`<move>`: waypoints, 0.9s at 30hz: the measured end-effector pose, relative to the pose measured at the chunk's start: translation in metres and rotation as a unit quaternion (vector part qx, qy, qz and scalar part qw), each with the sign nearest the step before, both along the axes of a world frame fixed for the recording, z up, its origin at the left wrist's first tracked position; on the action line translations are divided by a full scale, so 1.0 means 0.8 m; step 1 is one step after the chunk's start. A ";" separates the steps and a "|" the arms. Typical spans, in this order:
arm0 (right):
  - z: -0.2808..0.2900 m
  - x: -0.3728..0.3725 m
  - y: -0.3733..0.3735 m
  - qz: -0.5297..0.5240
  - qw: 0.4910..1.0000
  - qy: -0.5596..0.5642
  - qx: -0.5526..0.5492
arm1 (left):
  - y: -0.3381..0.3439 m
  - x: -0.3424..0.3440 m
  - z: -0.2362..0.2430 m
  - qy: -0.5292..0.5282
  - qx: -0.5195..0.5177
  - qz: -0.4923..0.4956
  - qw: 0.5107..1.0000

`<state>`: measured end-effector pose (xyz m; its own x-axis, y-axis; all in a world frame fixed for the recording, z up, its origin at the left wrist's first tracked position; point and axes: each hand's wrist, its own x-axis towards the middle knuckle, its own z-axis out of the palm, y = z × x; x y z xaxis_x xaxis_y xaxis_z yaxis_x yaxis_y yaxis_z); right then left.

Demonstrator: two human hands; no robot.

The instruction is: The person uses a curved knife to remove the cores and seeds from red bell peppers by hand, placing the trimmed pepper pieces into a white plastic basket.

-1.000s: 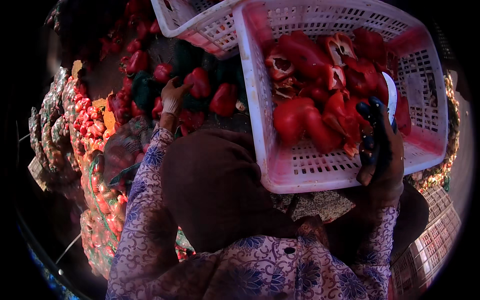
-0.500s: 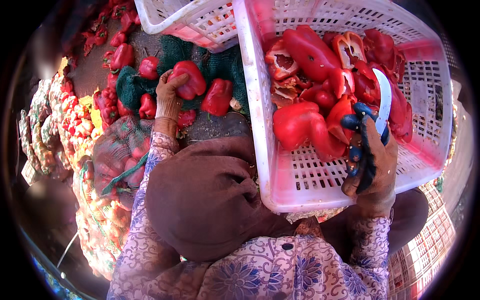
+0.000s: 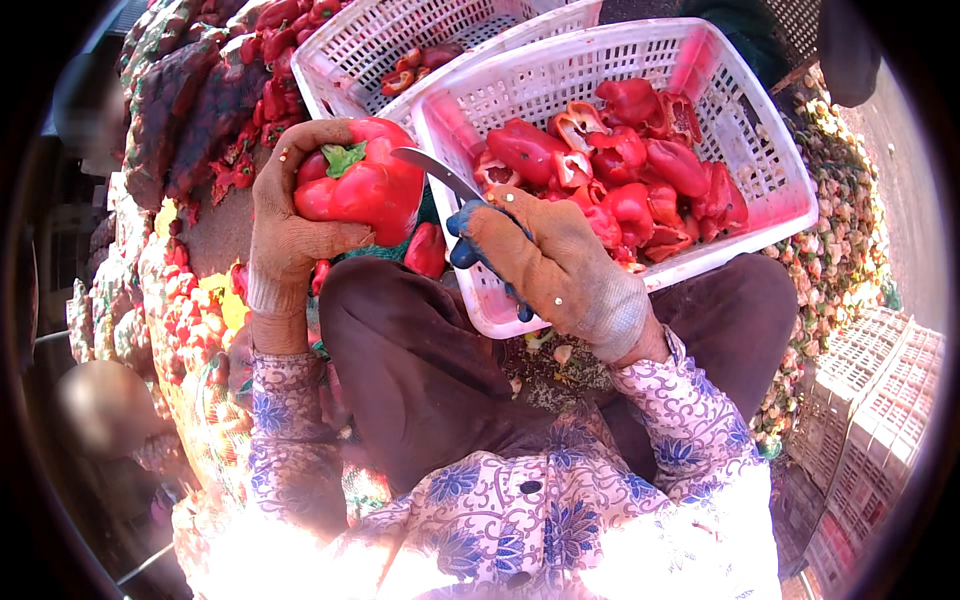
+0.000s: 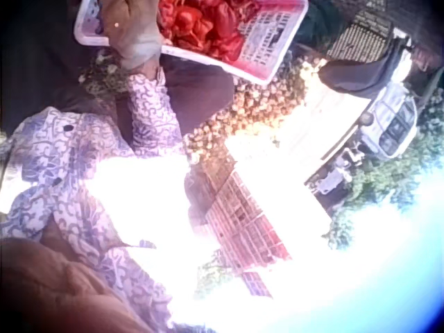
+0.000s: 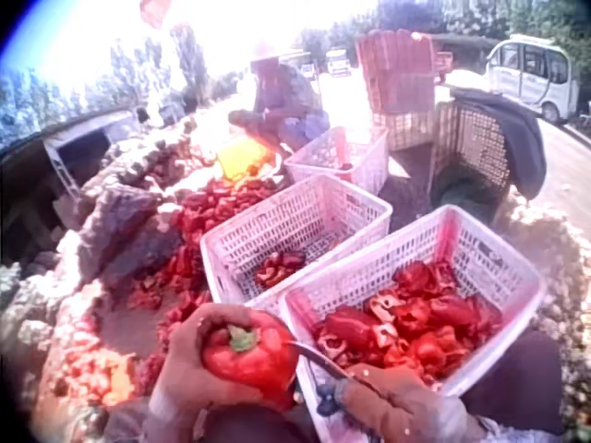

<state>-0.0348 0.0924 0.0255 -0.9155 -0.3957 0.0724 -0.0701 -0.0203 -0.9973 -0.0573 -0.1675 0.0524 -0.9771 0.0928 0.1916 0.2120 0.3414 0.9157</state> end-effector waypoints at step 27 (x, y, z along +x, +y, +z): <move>-0.044 0.014 0.111 -0.056 0.955 -0.238 -0.170 | 0.187 0.021 -0.038 -0.170 0.257 -0.061 0.950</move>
